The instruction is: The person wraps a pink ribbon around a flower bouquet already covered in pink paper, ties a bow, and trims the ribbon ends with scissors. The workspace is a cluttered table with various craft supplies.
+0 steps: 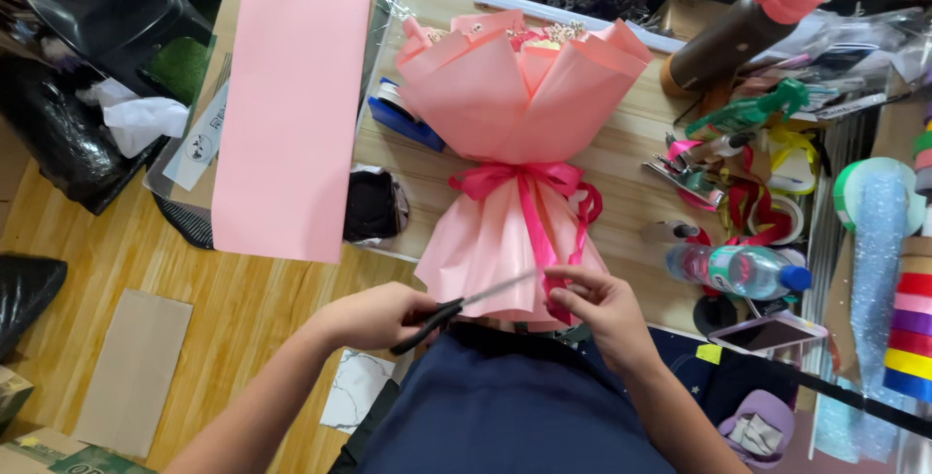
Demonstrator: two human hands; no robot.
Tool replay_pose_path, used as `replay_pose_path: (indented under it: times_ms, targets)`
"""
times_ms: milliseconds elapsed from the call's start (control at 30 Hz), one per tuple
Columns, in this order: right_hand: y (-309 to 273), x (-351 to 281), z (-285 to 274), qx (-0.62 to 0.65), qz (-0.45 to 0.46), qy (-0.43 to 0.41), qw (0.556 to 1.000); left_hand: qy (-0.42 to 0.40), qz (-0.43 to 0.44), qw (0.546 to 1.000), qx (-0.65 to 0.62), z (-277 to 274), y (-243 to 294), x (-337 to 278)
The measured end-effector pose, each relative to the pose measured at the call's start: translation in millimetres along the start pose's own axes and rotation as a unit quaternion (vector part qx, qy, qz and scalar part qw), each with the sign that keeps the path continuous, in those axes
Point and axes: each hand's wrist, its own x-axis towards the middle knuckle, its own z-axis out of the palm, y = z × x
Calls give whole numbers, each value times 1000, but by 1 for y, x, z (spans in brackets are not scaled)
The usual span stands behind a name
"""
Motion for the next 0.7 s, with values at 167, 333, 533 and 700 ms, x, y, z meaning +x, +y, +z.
replay_pose_path:
  times_ms: [167,333,533,700]
  targets:
    - [-12,0,-8,23,-25,-36,999,-63,-23,974,218,9,-11,0]
    - [-10,8,-21,-52,-25,-132,990,-69,-19,959,276,15,-10,13]
    - [-13,9,-23,-59,-22,-164,984,-101,-2,953,284,14,21,21]
    - [-15,12,-21,-18,-18,-189,982,-100,9,956,276,14,30,38]
